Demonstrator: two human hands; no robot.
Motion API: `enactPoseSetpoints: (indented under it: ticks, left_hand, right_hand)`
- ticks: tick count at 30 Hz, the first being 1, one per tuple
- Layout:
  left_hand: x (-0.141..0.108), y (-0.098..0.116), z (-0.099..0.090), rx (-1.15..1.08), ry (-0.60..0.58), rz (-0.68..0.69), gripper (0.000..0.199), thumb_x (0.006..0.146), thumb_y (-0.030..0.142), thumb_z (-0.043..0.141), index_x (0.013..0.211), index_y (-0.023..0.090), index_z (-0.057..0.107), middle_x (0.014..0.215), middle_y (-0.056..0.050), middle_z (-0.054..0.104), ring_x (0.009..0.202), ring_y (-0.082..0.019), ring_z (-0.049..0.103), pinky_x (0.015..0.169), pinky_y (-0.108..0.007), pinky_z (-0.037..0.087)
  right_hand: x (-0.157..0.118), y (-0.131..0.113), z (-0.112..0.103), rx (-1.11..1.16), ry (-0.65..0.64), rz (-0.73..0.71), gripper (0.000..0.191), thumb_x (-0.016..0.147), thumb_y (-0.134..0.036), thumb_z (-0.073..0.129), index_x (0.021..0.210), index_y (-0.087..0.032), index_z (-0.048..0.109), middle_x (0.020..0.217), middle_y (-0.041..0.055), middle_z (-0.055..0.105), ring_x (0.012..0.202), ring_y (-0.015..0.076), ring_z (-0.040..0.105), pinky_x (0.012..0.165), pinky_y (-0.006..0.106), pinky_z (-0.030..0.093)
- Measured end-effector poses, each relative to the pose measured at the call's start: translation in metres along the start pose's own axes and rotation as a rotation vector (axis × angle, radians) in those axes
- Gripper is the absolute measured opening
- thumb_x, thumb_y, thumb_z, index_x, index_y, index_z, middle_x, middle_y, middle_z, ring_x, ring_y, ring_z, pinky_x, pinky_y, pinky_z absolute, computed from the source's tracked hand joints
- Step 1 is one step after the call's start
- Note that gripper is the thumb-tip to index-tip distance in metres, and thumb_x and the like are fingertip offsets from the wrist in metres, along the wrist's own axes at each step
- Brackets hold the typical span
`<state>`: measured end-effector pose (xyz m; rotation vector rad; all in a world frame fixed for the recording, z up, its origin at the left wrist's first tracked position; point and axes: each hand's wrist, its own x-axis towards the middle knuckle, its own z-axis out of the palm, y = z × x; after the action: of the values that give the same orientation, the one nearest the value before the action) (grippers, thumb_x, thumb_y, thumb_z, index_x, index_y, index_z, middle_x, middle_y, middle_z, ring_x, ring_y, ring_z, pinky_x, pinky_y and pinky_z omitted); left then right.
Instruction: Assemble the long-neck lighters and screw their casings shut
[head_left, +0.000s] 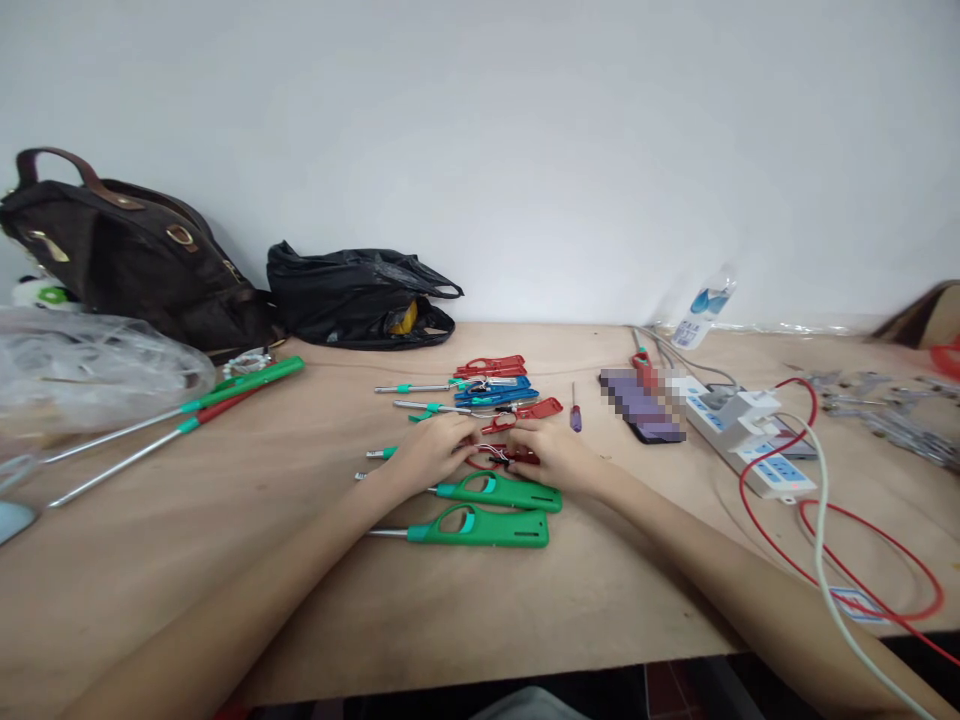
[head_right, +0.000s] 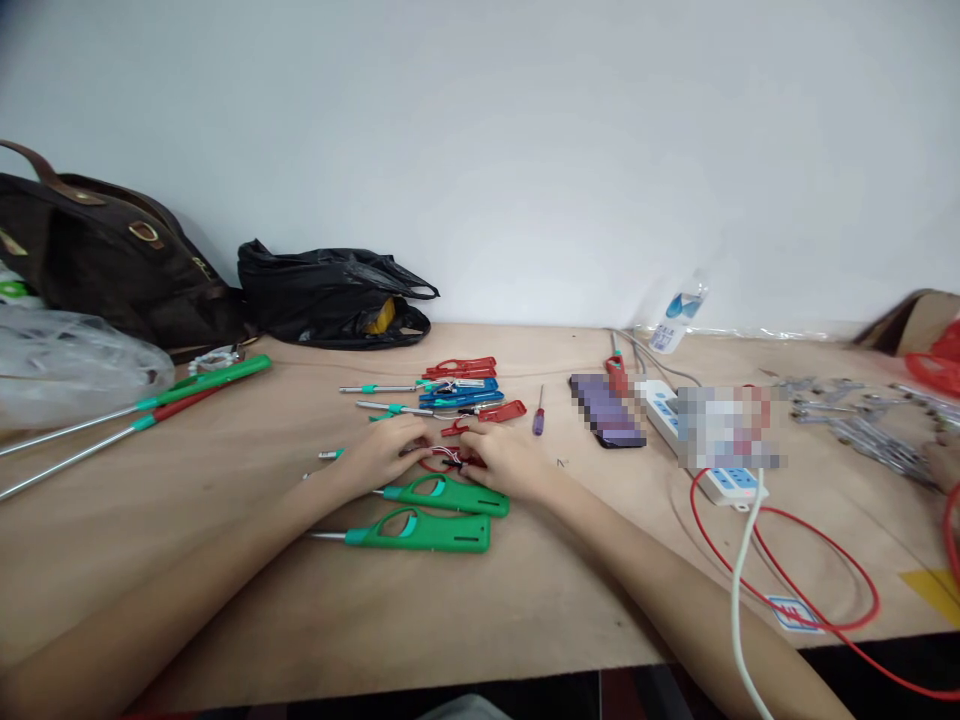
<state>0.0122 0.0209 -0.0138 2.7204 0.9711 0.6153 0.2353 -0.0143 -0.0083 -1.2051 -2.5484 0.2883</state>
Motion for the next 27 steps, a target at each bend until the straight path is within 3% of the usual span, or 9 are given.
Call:
enactPoseSetpoints:
  ticks: [5, 15, 27]
  left_hand:
    - [-0.002, -0.003, -0.003, 0.013, -0.018, 0.035, 0.015, 0.086, 0.010, 0.051, 0.088, 0.017, 0.064, 0.089, -0.004, 0.066, 0.086, -0.017, 0.060, 0.077, -0.027, 0.046]
    - [-0.003, 0.002, -0.009, 0.196, -0.069, 0.153, 0.018, 0.088, 0.012, 0.048, 0.087, 0.017, 0.066, 0.092, -0.005, 0.065, 0.089, -0.018, 0.060, 0.079, -0.028, 0.047]
    - [-0.003, -0.001, -0.005, 0.256, -0.071, 0.240, 0.015, 0.089, 0.013, 0.049, 0.089, 0.015, 0.064, 0.093, -0.006, 0.064, 0.090, -0.018, 0.059, 0.078, -0.028, 0.046]
  right_hand:
    - [0.001, -0.004, 0.003, -0.038, 0.003, 0.009, 0.008, 0.083, -0.017, 0.055, 0.090, -0.015, 0.059, 0.098, 0.0084, 0.062, 0.082, 0.0181, 0.059, 0.067, 0.027, 0.043]
    - [0.001, -0.001, 0.007, 0.005, 0.097, 0.030, 0.015, 0.085, -0.014, 0.051, 0.096, -0.016, 0.059, 0.102, 0.0088, 0.061, 0.088, 0.0183, 0.058, 0.075, 0.029, 0.044]
    - [0.002, -0.005, 0.015, -0.006, 0.148, 0.146, 0.015, 0.077, -0.007, 0.050, 0.086, -0.015, 0.059, 0.088, 0.0072, 0.063, 0.076, 0.0167, 0.056, 0.066, 0.025, 0.039]
